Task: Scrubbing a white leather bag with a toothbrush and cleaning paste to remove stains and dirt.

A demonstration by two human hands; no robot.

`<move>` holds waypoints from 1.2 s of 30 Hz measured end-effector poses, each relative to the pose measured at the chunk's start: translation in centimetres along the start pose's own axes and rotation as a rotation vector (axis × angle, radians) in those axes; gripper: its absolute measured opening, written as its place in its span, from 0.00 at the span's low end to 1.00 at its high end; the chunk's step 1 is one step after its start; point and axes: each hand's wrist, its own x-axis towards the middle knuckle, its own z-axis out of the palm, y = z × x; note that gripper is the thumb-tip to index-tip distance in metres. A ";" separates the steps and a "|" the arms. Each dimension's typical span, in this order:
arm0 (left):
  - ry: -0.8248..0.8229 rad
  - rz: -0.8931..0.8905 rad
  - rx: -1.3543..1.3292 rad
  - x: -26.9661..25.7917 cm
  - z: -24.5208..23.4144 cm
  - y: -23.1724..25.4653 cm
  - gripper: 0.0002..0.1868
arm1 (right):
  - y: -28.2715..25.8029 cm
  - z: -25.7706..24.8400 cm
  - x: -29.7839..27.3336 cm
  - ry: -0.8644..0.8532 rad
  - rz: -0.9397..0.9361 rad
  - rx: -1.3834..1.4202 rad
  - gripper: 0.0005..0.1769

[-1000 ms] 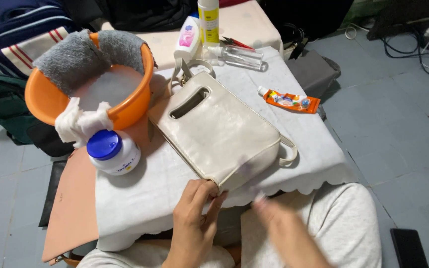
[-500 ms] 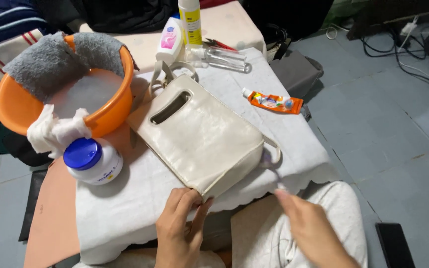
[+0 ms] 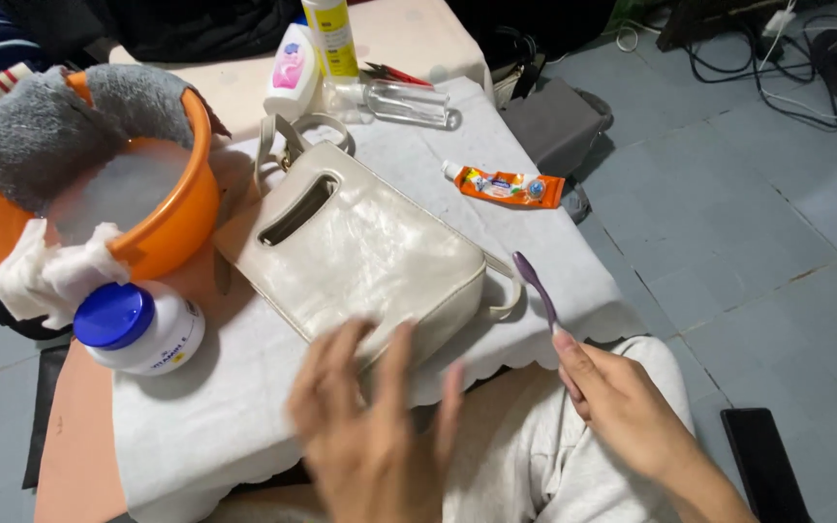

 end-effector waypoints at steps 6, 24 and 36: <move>-0.084 0.217 0.009 1.5 3.9 0.0 0.24 | -1.2 1.7 1.5 -0.058 -0.057 -0.256 0.33; -0.137 0.326 0.042 1.5 4.1 -0.7 0.24 | -1.8 3.9 -0.6 -0.004 -0.049 -0.150 0.34; 0.205 -0.029 -0.412 9.4 -7.4 -0.9 0.21 | -0.5 3.6 -0.8 -0.032 -0.042 0.363 0.35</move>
